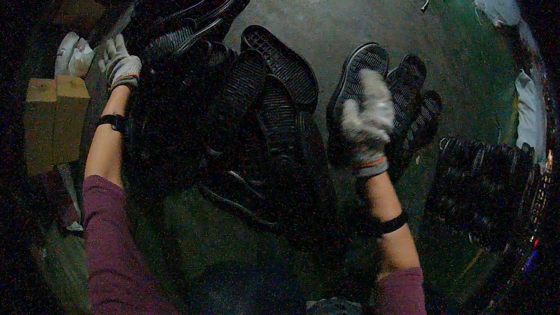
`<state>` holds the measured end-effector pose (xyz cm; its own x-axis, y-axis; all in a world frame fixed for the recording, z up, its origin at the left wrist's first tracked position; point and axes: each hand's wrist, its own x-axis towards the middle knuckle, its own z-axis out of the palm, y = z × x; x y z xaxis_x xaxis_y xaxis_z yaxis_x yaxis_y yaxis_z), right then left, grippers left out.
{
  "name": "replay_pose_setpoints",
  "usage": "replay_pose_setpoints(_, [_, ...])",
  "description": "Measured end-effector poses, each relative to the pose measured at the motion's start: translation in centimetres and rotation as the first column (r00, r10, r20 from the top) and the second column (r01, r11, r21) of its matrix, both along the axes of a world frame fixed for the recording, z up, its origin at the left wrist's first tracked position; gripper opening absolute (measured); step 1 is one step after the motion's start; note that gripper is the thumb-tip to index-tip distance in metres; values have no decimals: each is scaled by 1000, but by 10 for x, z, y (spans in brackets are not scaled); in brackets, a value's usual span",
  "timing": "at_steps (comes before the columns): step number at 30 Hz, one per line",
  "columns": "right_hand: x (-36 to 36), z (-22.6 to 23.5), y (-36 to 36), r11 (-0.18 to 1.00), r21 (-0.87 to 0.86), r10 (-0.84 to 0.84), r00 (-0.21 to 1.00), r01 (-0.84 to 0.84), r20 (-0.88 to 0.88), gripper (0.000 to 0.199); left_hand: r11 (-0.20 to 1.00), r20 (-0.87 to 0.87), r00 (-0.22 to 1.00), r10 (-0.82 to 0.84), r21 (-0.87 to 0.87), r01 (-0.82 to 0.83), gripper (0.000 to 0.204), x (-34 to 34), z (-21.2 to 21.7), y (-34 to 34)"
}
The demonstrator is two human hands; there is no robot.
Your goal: Sorting and stacking black shoe soles on the floor of a manufacturing storage area.
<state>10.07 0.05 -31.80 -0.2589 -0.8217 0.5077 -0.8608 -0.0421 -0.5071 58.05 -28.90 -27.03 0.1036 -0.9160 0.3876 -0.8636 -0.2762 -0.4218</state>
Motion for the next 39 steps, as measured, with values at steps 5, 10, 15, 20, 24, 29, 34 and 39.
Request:
replay_pose_setpoints(5, [75, 5, 12, 964, 43, 232, 910, -262, 344, 56, 942, -731, 635, 250, 32, -334, 91, 51, -22, -13])
replay_pose_setpoints(10, [137, 27, 10, 869, 79, 399, 787, -488, 471, 52, 954, -894, 361, -266, -297, -32, 50, 115, 41, 0])
replay_pose_setpoints(15, [145, 28, -14, 821, 73, -83, 8, -567, 997, 51, 949, -947, 66, -315, -311, 57, 47, -42, 43, 112])
replay_pose_setpoints(20, [153, 15, -24, 862, -278, -101, -682, -423, 724, 65, 925, -751, -541, -378, -288, -247, 47, -140, 15, 227])
replay_pose_setpoints(24, [164, 35, -18, 764, -361, 299, -202, -535, 933, 61, 936, -992, -29, -125, -128, 328, 34, -147, -28, 304])
replay_pose_setpoints(29, [125, 11, -11, 842, -157, 146, -63, -516, 987, 71, 914, -828, 388, -404, -380, 141, 19, -49, -45, 212])
replay_pose_setpoints(34, [108, -27, -7, 835, 142, -219, -84, -532, 972, 59, 986, -814, 557, -166, -152, 73, 28, -4, -51, 156])
replay_pose_setpoints(39, [116, 20, 11, 842, 374, 303, 915, -388, 266, 49, 944, -512, 804, -302, -45, 326, 48, -10, -58, 170])
